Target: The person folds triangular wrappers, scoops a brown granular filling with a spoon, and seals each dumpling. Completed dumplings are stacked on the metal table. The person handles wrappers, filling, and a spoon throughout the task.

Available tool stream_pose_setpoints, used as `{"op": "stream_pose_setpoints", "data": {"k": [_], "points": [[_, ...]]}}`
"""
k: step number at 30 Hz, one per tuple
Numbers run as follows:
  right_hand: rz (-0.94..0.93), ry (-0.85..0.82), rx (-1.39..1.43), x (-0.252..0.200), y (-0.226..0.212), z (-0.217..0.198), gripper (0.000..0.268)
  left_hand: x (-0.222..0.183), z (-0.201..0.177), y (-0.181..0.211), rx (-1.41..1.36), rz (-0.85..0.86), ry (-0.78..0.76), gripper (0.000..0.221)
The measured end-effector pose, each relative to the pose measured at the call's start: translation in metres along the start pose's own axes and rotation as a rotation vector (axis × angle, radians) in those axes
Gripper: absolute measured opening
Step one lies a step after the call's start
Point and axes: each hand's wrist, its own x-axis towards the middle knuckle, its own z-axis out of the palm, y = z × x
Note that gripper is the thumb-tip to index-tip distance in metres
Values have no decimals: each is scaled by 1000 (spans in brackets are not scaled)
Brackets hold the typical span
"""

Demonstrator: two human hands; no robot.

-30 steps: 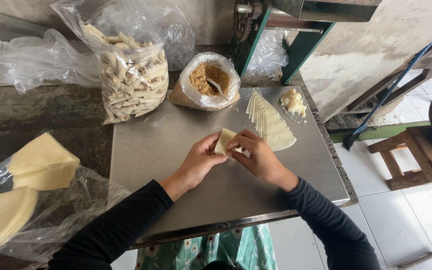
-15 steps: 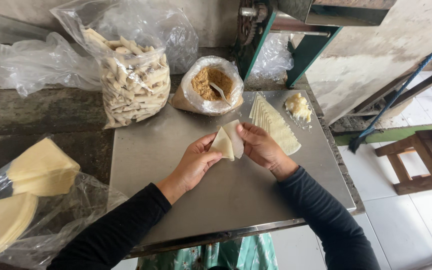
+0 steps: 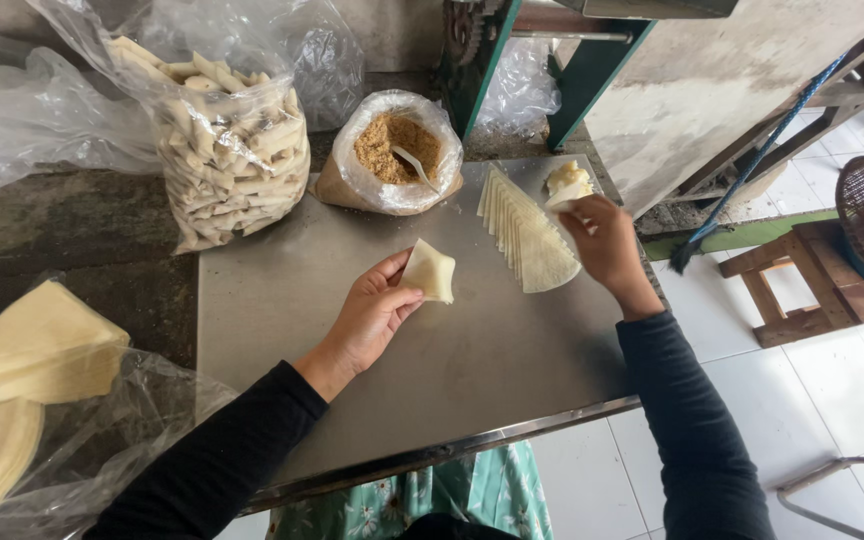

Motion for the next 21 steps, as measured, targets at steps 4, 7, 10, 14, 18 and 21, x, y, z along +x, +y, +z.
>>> {"op": "stream_pose_setpoints", "data": {"k": [4,7,10,14,18,21], "points": [[-305,-99,-179,-15,-9,5,13,1,2,1,0,24,-18,60],[-353,-66,-308,-34,-19,4,15,1,-1,-3,0,31,-20,60],[-323,-45,-298,-46,-25,-1,16,2,-4,-7,-2,39,-27,60],[-325,-48,-292,-57,-29,-4,19,4,-3,-7,7,25,-23,60],[-340,-55,-300,-62,-28,-1,22,3,-2,-7,18,10,-6,60],[-336,-65,-317,-63,-27,2,22,2,-2,-6,18,19,-19,61]]}}
